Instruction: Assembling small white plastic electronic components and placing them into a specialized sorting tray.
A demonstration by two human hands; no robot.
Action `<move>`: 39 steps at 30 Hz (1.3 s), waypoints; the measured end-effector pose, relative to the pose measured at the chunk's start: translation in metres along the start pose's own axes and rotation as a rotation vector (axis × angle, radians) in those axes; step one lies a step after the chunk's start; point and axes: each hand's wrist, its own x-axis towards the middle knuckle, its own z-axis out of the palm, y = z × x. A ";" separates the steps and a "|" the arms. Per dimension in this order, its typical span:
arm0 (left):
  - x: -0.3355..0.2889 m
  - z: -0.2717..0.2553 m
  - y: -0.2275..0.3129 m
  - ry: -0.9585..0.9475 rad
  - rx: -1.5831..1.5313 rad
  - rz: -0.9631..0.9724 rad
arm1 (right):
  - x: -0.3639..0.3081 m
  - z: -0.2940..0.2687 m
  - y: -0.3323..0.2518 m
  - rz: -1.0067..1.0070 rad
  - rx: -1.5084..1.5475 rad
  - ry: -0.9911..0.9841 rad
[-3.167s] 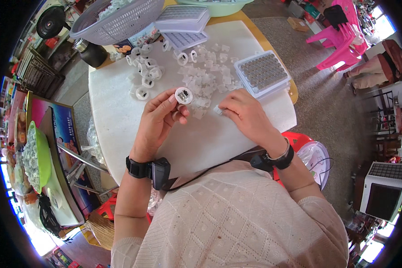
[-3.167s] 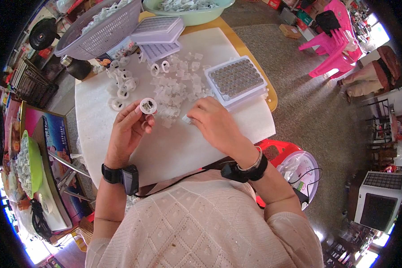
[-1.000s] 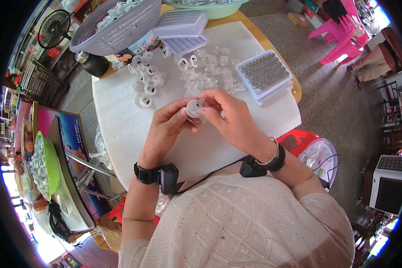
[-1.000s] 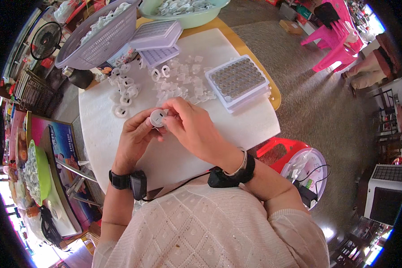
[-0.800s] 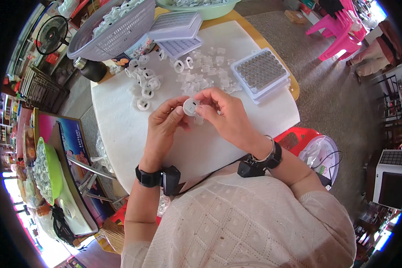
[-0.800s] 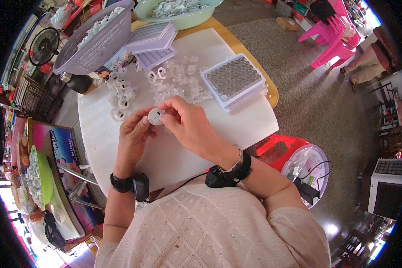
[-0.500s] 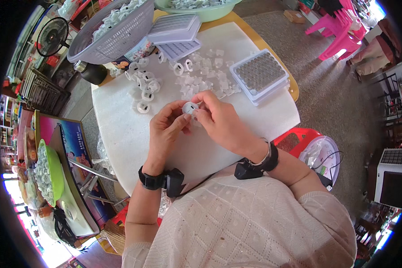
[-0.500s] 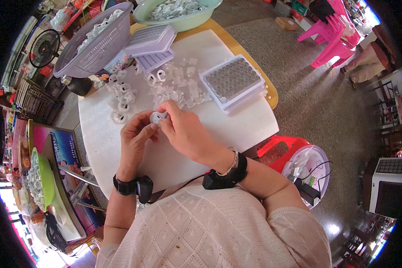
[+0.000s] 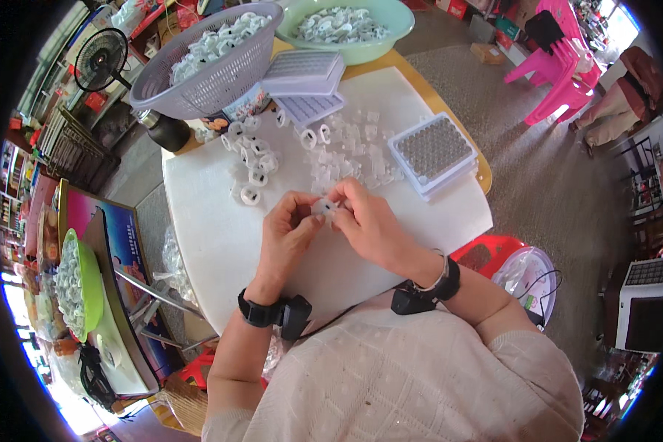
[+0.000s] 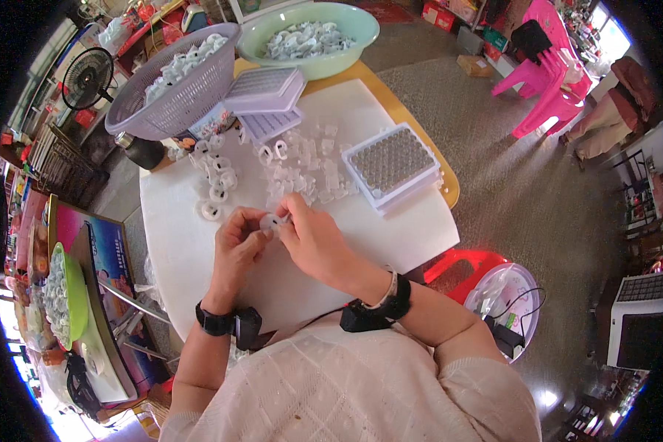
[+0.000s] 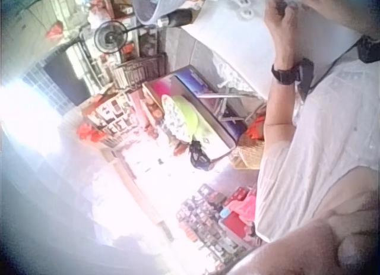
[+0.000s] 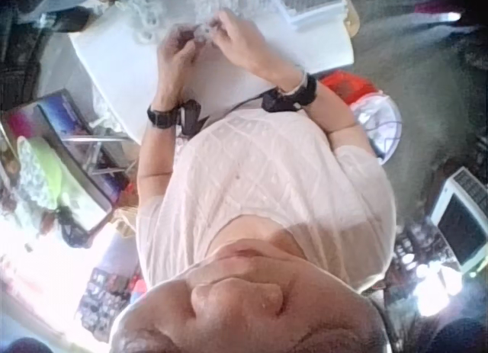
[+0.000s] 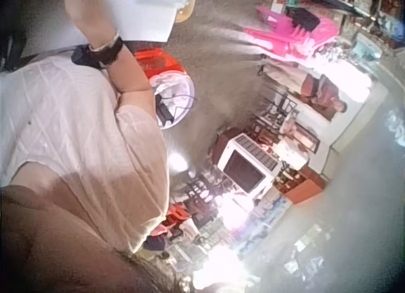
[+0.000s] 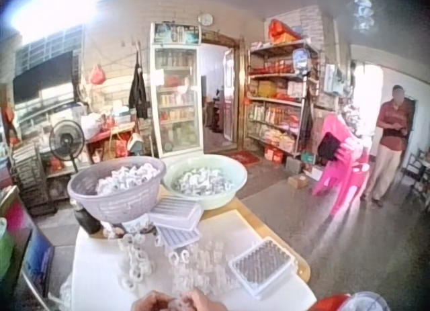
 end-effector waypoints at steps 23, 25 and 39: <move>-0.011 -0.007 0.007 0.086 -0.067 0.007 | 0.023 -0.025 0.005 0.050 0.178 0.006; -0.018 -0.013 0.018 0.189 0.148 0.098 | 0.023 -0.021 0.014 -0.016 0.134 0.071; 0.098 -0.110 0.027 0.472 0.898 0.299 | 0.015 -0.017 0.024 -0.248 -0.057 0.051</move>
